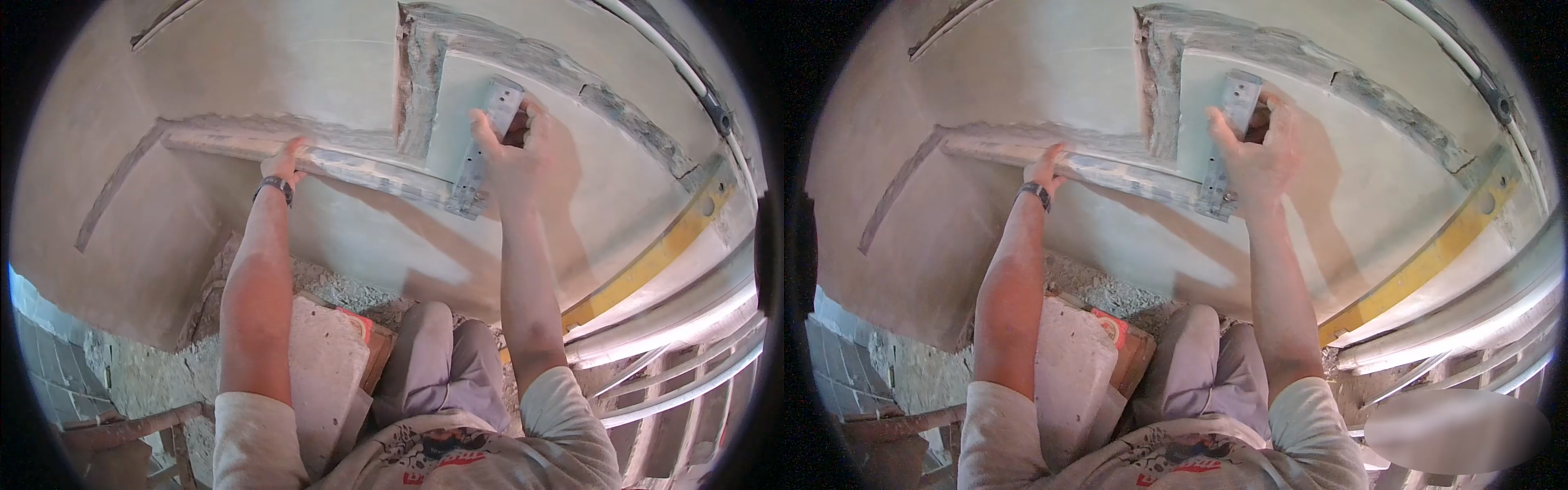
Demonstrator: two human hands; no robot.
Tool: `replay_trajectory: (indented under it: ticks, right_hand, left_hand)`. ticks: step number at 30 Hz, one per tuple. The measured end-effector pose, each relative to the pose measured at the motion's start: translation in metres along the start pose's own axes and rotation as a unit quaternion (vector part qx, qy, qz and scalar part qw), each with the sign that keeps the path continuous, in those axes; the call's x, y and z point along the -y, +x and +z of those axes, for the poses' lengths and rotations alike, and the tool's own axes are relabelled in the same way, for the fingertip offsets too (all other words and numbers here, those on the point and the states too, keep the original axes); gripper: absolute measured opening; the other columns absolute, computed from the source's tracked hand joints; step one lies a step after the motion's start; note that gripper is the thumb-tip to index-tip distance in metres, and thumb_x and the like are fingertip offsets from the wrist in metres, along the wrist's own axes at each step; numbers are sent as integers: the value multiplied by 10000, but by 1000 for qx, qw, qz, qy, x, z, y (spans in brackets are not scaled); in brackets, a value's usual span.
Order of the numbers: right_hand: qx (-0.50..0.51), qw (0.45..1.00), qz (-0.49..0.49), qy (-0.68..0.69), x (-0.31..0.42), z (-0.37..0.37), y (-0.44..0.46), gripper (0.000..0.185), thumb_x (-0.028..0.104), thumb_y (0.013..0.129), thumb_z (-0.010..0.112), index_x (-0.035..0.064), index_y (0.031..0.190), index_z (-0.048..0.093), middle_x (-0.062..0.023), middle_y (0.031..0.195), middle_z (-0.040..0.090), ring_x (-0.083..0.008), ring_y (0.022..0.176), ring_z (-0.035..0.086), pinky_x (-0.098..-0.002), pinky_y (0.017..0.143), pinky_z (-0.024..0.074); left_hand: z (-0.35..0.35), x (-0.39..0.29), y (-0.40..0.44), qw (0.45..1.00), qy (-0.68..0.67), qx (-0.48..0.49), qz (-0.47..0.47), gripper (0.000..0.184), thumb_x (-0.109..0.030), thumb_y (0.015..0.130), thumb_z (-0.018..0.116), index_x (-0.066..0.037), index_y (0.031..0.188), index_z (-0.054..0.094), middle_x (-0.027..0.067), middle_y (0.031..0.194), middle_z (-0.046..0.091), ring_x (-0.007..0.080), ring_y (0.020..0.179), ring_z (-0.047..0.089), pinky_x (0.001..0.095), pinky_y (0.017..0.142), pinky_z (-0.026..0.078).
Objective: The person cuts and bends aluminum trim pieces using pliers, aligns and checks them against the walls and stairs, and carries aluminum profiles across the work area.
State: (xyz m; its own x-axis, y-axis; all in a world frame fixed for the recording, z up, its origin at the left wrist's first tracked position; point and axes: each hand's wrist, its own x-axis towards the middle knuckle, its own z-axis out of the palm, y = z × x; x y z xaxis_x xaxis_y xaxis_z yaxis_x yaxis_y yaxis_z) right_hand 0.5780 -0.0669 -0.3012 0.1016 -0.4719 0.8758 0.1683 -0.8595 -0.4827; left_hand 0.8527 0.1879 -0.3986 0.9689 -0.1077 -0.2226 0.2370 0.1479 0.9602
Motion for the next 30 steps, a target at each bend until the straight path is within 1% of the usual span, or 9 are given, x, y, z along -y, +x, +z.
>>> replay_trajectory:
  ticks: [3,7,9,12,15,19,24,27,30]
  right_hand:
    - [15,1000,3,2,8,-5,1,586,287,649,886,-7,1082,625,-73,846,645,-177,714,641,-318,657,529]
    - [19,997,29,65,3,-9,2,570,291,656,879,1,1073,621,-73,851,657,-184,708,648,-322,656,532]
    - [23,1000,12,8,4,-10,1,570,300,657,879,5,1069,618,-70,829,667,-188,695,652,-324,657,535]
    - [25,1000,11,3,9,-11,2,570,307,655,877,9,1065,617,-66,806,664,-189,685,646,-327,655,532]
    - [20,1000,12,8,11,-12,-1,558,305,657,872,8,1057,619,-73,826,648,-190,697,636,-329,658,527]
    - [23,999,-23,-27,19,-12,-1,522,296,664,860,2,1027,625,-86,861,627,-195,713,627,-336,668,522]
    - [122,990,56,-30,24,-21,1,500,312,664,847,5,993,628,-94,880,625,-206,738,624,-351,682,511]
    - [181,981,67,-37,25,-30,-1,490,319,670,837,17,993,626,-99,903,625,-214,798,626,-348,721,504]
    - [220,972,75,31,24,-35,-12,473,305,681,833,28,1001,621,-101,938,631,-215,862,629,-346,771,504]
  left_hand:
    - [-1,2,1,1000,5,26,8,841,-416,729,823,-114,1418,448,84,1419,463,277,1255,486,457,986,473]
    - [0,2,-1,1000,3,-5,16,803,-387,725,833,-51,1365,483,109,1329,514,258,1187,529,426,942,477]
    - [2,-1,-4,1000,2,-18,12,799,-388,725,834,-50,1360,487,105,1321,519,252,1183,534,428,935,482]
    - [3,-2,-5,1000,-3,-24,-5,819,-399,754,805,-92,1419,438,88,1428,456,276,1266,478,472,1007,452]
    - [-1,1,3,1000,3,8,13,857,-346,729,837,-56,1418,420,102,1420,459,283,1266,477,473,1004,461]
    - [-3,2,2,999,-23,-8,20,900,-334,704,863,-41,1423,407,110,1411,462,283,1259,479,472,1001,463]
    - [-8,9,21,1000,-14,7,12,906,-359,700,865,-47,1422,415,110,1411,462,289,1236,499,477,1009,447]
    - [-7,9,15,1000,-5,2,4,806,-477,781,770,-119,1429,452,86,1397,479,280,1237,489,467,1088,344]
    - [-11,3,4,999,-37,5,-18,874,-451,738,823,-45,1410,439,115,1371,498,291,1229,503,481,991,448]
